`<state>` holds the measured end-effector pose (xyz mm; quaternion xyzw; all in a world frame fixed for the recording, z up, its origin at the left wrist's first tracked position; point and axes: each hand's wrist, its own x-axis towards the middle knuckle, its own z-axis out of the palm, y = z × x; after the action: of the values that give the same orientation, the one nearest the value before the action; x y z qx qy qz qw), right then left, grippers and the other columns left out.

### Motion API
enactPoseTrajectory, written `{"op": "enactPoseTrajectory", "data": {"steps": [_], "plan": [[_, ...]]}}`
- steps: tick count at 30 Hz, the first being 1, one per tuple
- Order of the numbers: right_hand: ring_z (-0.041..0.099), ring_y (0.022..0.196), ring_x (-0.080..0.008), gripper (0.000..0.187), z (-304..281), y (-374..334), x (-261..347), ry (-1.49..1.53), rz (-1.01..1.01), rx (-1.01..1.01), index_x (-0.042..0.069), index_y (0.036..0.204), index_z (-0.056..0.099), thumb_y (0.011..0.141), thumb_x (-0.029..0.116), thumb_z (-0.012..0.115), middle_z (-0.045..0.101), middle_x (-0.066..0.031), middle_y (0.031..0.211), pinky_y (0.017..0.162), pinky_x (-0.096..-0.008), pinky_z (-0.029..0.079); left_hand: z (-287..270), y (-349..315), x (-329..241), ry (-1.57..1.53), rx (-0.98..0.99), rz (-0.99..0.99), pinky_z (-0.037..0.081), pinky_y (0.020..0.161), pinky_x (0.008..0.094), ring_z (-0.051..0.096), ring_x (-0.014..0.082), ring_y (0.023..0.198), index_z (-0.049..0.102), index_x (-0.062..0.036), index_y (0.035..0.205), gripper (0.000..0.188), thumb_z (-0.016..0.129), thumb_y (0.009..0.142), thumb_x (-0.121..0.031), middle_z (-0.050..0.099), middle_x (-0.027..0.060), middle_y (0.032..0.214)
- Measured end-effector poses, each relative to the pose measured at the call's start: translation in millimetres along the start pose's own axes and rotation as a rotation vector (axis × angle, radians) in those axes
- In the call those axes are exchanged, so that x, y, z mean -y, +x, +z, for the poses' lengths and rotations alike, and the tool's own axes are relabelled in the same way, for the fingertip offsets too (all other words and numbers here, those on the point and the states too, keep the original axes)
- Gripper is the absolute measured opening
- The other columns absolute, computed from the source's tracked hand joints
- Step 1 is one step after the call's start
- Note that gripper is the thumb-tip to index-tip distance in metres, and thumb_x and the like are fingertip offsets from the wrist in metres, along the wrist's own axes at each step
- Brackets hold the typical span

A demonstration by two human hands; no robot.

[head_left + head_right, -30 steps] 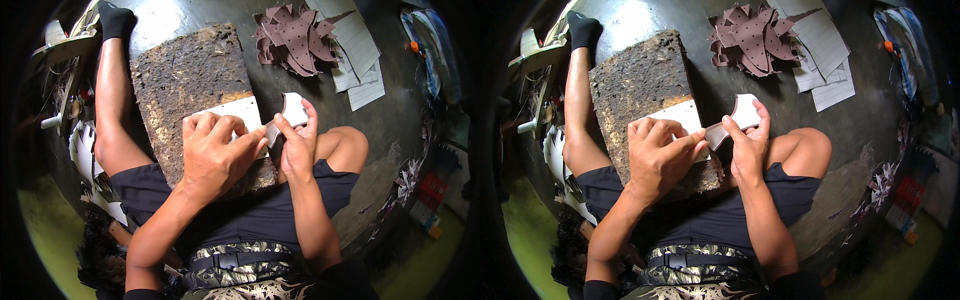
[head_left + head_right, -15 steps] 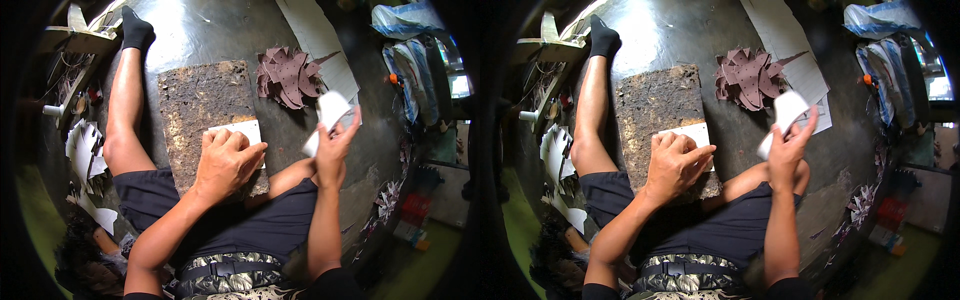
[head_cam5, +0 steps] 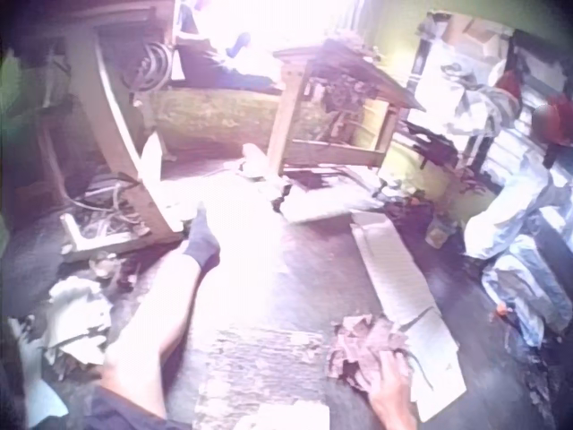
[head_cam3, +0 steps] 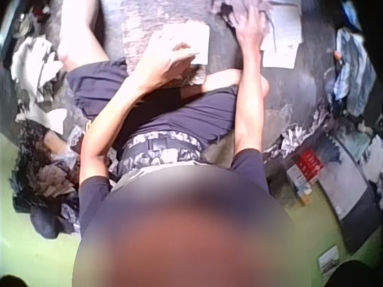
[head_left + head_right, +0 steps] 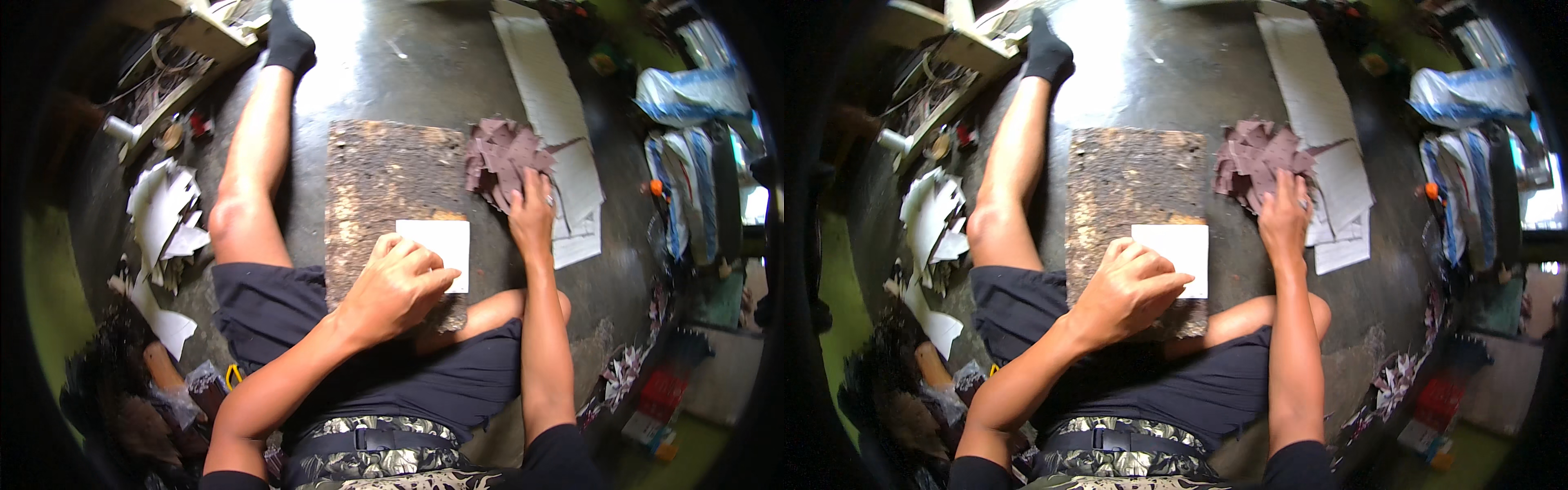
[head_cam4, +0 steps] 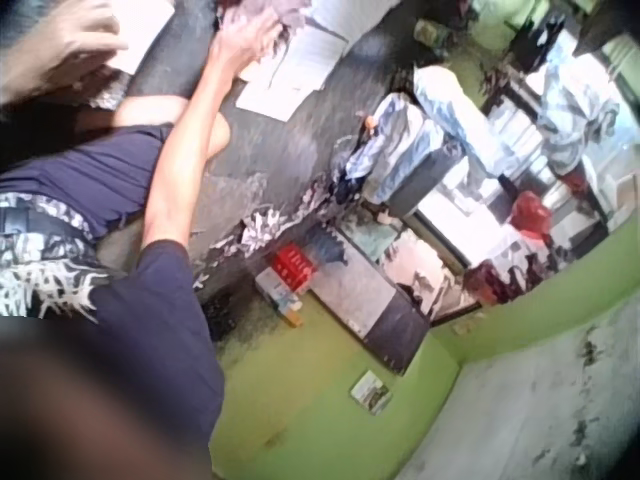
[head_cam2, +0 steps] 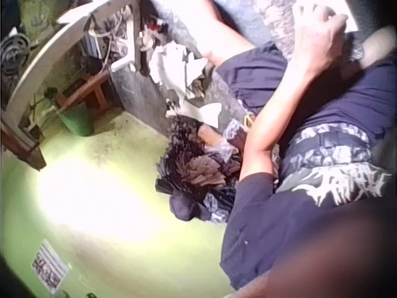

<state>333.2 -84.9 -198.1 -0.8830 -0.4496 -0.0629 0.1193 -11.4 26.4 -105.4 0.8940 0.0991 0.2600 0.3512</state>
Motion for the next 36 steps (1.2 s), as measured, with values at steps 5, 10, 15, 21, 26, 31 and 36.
{"op": "enactPoseTrajectory", "data": {"steps": [5, 10, 15, 21, 26, 31, 36], "plan": [[0.061, 0.15, -0.0423, 0.044, -31, -62, 7, 0.298, -0.047, -0.116, -0.002, 0.153, 0.069, 0.111, 0.01, 0.07, 0.068, -0.0253, 0.158, 0.129, -0.0497, 0.044, -114, -87, 22, 0.112, -0.267, -0.323, 0.06, 0.09, 0.0419, 0.078, 0.0291, 0.098, 0.086, -0.0088, 0.119, 0.026, 0.087, 0.094, -0.005, 0.082, 0.0079, 0.106], [0.067, 0.144, -0.0388, 0.037, -48, -127, 10, 0.341, 0.051, -0.028, -0.002, 0.148, 0.072, 0.112, 0.006, 0.069, 0.072, -0.0214, 0.156, 0.124, -0.0462, 0.049, -234, -187, 123, 0.501, -0.45, -0.826, 0.063, 0.089, 0.0402, 0.08, 0.0292, 0.095, 0.085, -0.0035, 0.12, 0.022, 0.081, 0.105, -0.018, 0.084, 0.0163, 0.112], [0.07, 0.141, -0.0356, 0.035, -40, -142, -1, 0.372, 0.15, -0.02, -0.003, 0.146, 0.072, 0.113, 0.006, 0.068, 0.074, -0.0202, 0.153, 0.121, -0.043, 0.051, -287, -232, 203, 0.539, -0.43, -1.082, 0.061, 0.102, 0.0456, 0.079, 0.0335, 0.111, 0.08, -0.004, 0.132, 0.038, 0.084, 0.101, -0.026, 0.082, 0.019, 0.124], [0.07, 0.139, -0.0357, 0.031, -37, -140, -2, 0.415, 0.12, -0.004, -0.003, 0.142, 0.074, 0.112, 0.006, 0.068, 0.075, -0.0199, 0.151, 0.118, -0.044, 0.053, -267, -228, 249, 0.888, -0.24, -1.254, 0.058, 0.111, 0.0499, 0.073, 0.0429, 0.128, 0.074, -0.0051, 0.14, 0.075, 0.1, 0.081, -0.044, 0.079, 0.0232, 0.134], [0.07, 0.139, -0.0344, 0.031, -39, -144, -2, 0.449, 0.198, -0.001, -0.003, 0.141, 0.074, 0.112, 0.005, 0.069, 0.074, -0.0191, 0.152, 0.116, -0.0428, 0.054, -268, -232, 247, 0.783, -0.286, -1.198, 0.059, 0.102, 0.0495, 0.076, 0.0408, 0.118, 0.08, -0.0065, 0.129, 0.06, 0.1, 0.082, -0.039, 0.081, 0.0204, 0.124], [0.071, 0.135, -0.0257, 0.03, -66, -127, 39, 0.586, 0.304, -0.032, -0.004, 0.142, 0.073, 0.113, 0.004, 0.069, 0.076, -0.0142, 0.148, 0.115, -0.0384, 0.055, -280, -191, 169, -0.006, -0.662, -1.088, 0.064, 0.085, 0.0366, 0.081, 0.0208, 0.101, 0.077, 0.0005, 0.12, 0.04, 0.096, 0.097, -0.027, 0.083, 0.0128, 0.108], [0.072, 0.122, -0.022, 0.04, -124, -124, 142, 1.275, 0.191, 0.215, -0.003, 0.151, 0.066, 0.116, 0.015, 0.071, 0.075, -0.0134, 0.135, 0.105, -0.0372, 0.06, -165, -120, 22, -0.955, -0.737, -0.804, 0.064, 0.087, 0.0329, 0.077, 0.0137, 0.098, 0.07, 0.001, 0.134, 0.038, 0.087, 0.106, -0.018, 0.08, 0.0073, 0.118]]}}
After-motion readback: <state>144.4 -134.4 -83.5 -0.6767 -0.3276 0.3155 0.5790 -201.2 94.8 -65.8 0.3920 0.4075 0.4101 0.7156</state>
